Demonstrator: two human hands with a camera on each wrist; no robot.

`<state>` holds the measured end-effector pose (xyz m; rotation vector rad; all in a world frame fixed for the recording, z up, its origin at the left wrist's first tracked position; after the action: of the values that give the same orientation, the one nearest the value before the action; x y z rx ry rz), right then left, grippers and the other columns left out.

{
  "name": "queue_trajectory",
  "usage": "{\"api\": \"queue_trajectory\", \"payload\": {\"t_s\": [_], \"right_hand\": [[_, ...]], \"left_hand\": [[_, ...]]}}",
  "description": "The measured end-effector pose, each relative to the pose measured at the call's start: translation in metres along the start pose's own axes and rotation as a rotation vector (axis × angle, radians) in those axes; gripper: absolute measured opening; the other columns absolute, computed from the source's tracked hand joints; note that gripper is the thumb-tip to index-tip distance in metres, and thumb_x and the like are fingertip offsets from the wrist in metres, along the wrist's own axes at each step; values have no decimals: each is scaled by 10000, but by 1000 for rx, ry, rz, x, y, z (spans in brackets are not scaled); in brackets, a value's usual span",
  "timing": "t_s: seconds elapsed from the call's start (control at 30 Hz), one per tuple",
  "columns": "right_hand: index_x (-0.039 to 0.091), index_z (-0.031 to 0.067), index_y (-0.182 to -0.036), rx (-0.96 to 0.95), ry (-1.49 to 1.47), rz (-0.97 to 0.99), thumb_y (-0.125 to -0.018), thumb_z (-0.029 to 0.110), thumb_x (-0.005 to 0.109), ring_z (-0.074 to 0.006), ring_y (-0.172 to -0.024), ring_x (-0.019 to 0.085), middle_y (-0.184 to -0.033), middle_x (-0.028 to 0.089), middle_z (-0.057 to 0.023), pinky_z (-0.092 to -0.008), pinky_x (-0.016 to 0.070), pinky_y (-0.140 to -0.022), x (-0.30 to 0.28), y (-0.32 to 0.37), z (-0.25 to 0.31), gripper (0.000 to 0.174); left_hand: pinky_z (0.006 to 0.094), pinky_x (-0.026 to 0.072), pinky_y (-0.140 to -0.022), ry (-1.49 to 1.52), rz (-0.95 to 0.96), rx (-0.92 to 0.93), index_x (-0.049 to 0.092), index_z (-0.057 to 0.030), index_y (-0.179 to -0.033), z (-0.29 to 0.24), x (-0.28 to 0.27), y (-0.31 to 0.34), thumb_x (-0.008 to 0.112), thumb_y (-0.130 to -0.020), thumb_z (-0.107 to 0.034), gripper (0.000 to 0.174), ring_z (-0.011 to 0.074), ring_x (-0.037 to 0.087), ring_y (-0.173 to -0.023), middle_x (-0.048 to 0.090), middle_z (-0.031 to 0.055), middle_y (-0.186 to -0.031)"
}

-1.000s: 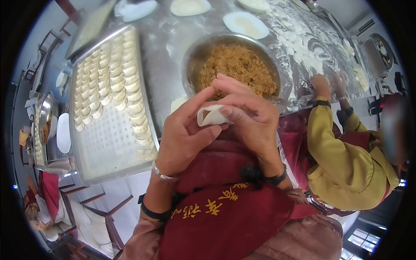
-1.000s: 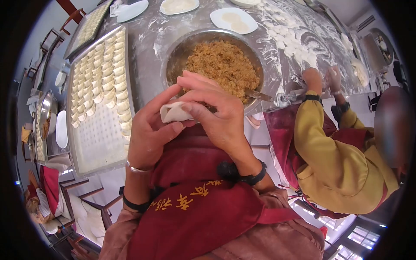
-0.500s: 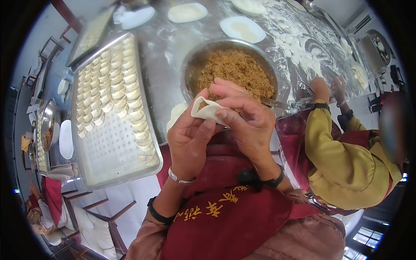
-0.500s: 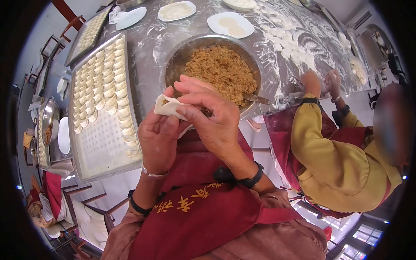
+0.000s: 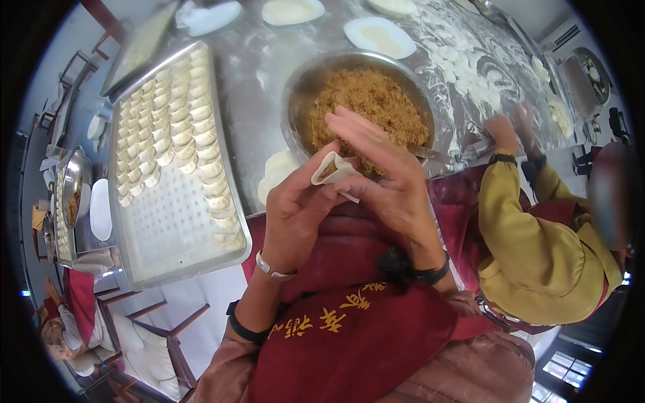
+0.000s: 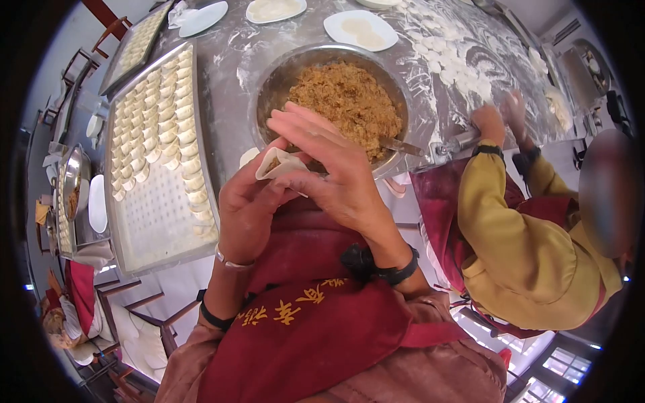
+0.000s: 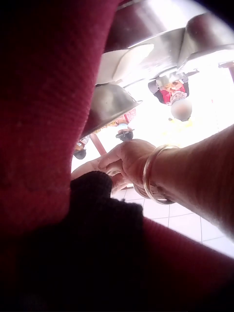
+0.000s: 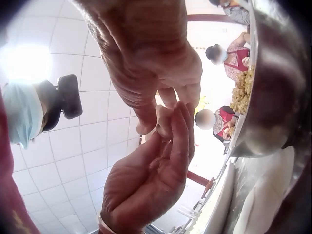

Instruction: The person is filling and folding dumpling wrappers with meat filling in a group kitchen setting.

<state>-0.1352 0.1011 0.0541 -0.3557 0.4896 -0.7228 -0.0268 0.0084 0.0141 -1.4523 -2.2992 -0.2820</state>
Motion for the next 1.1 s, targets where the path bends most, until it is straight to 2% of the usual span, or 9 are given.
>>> {"api": "queue_trajectory", "payload": {"t_s": [0.1,0.3,0.5,0.6,0.7,0.8,0.9,1.0,1.1], "right_hand": [[722,51,-1086,-32,-16,85,-735,62,765,-340,-1305,512,-1299,629,-116,-414,441,-1039,3,1,-4,354],[750,71,-983,-46,-53,57,-720,26,767,-318,-1285,537,-1270,648,-117,-395,454,-1023,2,5,-11,267],[746,74,-999,85,-155,29,-730,33,774,-301,-1272,549,-1237,666,-114,-375,461,-1013,8,7,-10,273],[720,3,-991,76,-191,32,-724,51,789,-327,-1297,522,-1251,656,-156,-425,398,-1087,10,8,-9,280],[718,3,-998,48,-208,24,-726,50,788,-331,-1288,528,-1237,663,-156,-427,402,-1084,11,10,-15,284],[726,32,-983,2,-206,-8,-737,48,774,-311,-1247,571,-1204,682,-124,-381,471,-1007,11,10,-17,251],[723,29,-955,-19,-124,-15,-743,44,767,-321,-1232,582,-1181,691,-129,-384,478,-997,11,10,-15,217],[725,25,-932,-56,-95,-30,-754,40,758,-324,-1221,590,-1146,703,-129,-391,485,-983,11,10,-12,181],[730,24,-904,-86,-60,-31,-758,50,757,-327,-1216,593,-1108,716,-129,-399,485,-977,11,9,-9,150]], "left_hand": [[293,530,-920,-67,7,-20,475,-5,-1412,12,-6,4,561,-983,-44,440,147,622,-1058,638,85,-1198],[307,540,-921,3,9,-68,471,-6,-1413,6,-1,3,547,-991,-59,432,138,616,-1048,627,63,-1178],[314,543,-929,80,26,-41,464,5,-1412,4,1,6,527,-997,-50,424,149,605,-1081,617,81,-1192],[317,543,-933,96,26,-37,457,13,-1411,3,1,5,519,-999,-48,421,161,608,-1094,615,92,-1213],[320,543,-936,96,-21,-39,439,15,-1423,6,-1,6,513,-1004,-53,431,166,605,-1112,606,97,-1236],[317,542,-937,107,-22,-41,418,19,-1436,5,-1,7,509,-1005,-49,446,165,601,-1122,596,97,-1254],[382,523,-981,99,-3,-70,394,29,-1439,2,-1,7,537,-998,-92,479,231,591,-1181,572,144,-1301],[371,523,-979,124,-32,-52,387,27,-1445,-1,2,7,531,-996,-78,483,225,583,-1188,571,141,-1304],[347,520,-968,22,-24,-54,387,31,-1445,-5,6,7,519,-994,-55,478,203,576,-1185,573,132,-1299]]}}
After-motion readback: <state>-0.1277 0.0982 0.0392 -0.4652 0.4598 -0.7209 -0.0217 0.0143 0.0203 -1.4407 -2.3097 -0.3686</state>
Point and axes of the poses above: each hand's wrist, its own y-axis away from the middle knuckle, its own x-axis out of the palm, z = x × y, the point moved 4 cm from there along -y, towards the middle knuckle
